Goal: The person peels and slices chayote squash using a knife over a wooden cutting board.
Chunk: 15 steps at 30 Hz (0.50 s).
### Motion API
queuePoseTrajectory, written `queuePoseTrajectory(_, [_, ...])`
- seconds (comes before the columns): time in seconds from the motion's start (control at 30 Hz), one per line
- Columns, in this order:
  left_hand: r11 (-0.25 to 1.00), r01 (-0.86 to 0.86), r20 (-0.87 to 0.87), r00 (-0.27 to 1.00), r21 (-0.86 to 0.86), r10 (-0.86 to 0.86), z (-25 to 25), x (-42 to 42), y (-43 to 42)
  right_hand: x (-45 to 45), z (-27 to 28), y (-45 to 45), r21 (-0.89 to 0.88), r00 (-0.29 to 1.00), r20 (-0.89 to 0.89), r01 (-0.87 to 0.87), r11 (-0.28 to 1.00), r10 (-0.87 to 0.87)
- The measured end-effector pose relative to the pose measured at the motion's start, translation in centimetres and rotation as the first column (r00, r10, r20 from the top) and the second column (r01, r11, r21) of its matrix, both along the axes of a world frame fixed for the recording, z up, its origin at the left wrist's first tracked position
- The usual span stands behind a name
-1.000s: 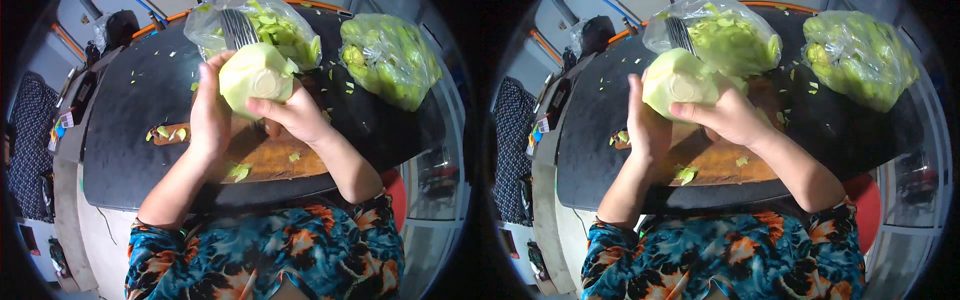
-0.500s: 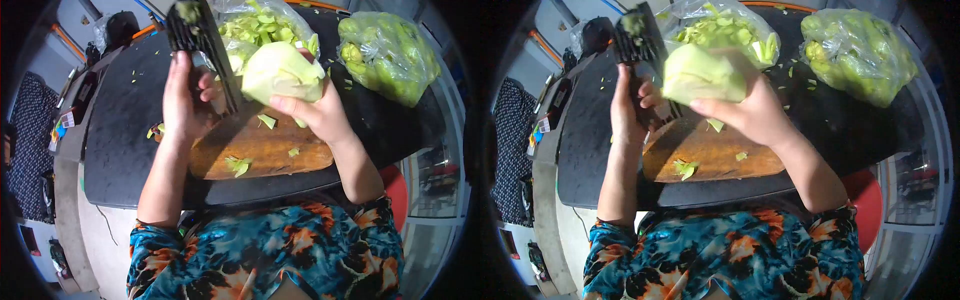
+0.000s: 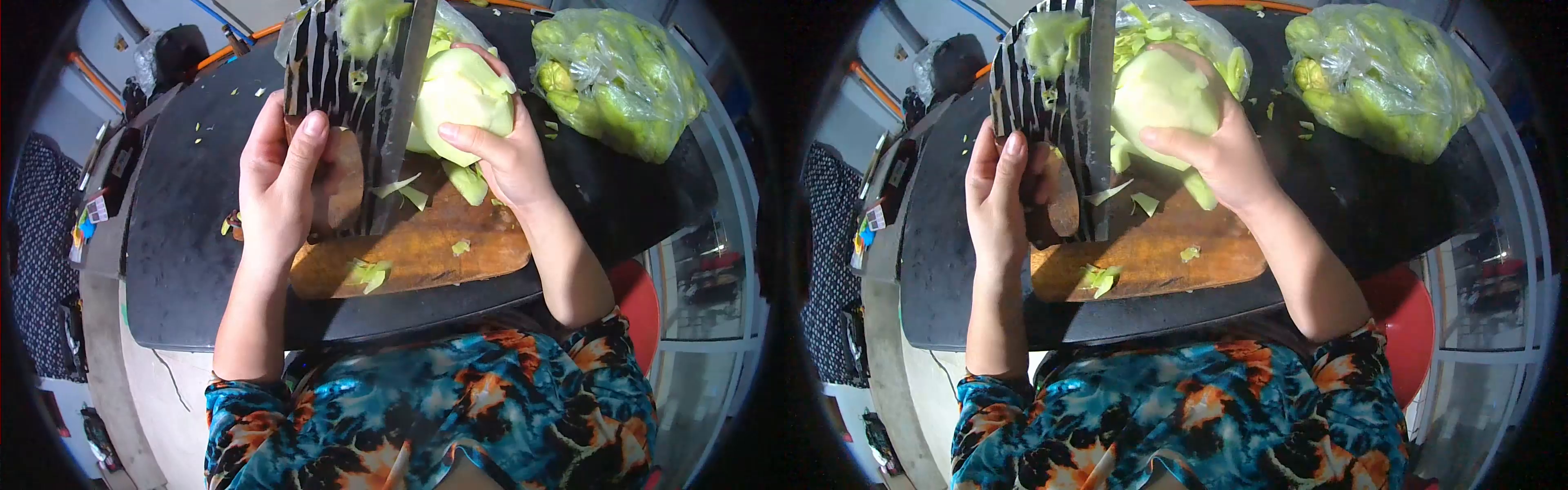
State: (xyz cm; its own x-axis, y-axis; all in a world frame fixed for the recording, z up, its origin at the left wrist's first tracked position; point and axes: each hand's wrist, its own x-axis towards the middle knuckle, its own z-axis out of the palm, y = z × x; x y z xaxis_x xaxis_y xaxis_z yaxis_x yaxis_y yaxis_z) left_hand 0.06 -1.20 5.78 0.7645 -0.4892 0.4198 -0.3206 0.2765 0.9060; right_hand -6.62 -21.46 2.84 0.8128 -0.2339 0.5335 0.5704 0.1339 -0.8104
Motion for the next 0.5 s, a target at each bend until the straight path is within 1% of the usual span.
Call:
queuePoseTrajectory(0.03, [1.0,-0.013,0.031,0.999,0.027,0.012,-0.01,0.07,0.06,0.01,-0.02,0.05,0.003,1.0,-0.001,0.004,1.0,-0.004])
queuePoseTrajectory(0.13, [0.999,0.008,0.011,1.0,0.046,-0.009,0.05,-0.03,0.14,-0.13,-0.02,0.26,0.018,1.0,-0.015,0.008,1.0,-0.008])
queuePoseTrajectory(0.27, [1.0,-0.008,0.005,1.0,-0.001,0.008,0.01,-0.23,-0.22,-0.34,0.1,0.43,0.019,1.0,-0.024,0.008,1.0,-0.008])
queuePoseTrajectory(0.33, [0.999,-0.035,-0.001,0.999,0.004,0.035,0.17,-0.45,-0.33,-0.39,0.13,0.36,-0.024,1.0,-0.011,0.026,0.999,-0.026])
queuePoseTrajectory(0.43, [0.998,-0.001,0.035,0.999,0.055,-0.001,0.01,-0.21,0.02,-0.57,0.28,0.34,-0.061,0.999,-0.01,0.04,0.997,-0.041])
queuePoseTrajectory(0.5, [0.996,-0.025,0.042,0.999,0.081,0.021,0.17,-0.28,0.07,-0.62,0.27,0.29,-0.085,0.999,-0.016,0.044,0.995,-0.046])
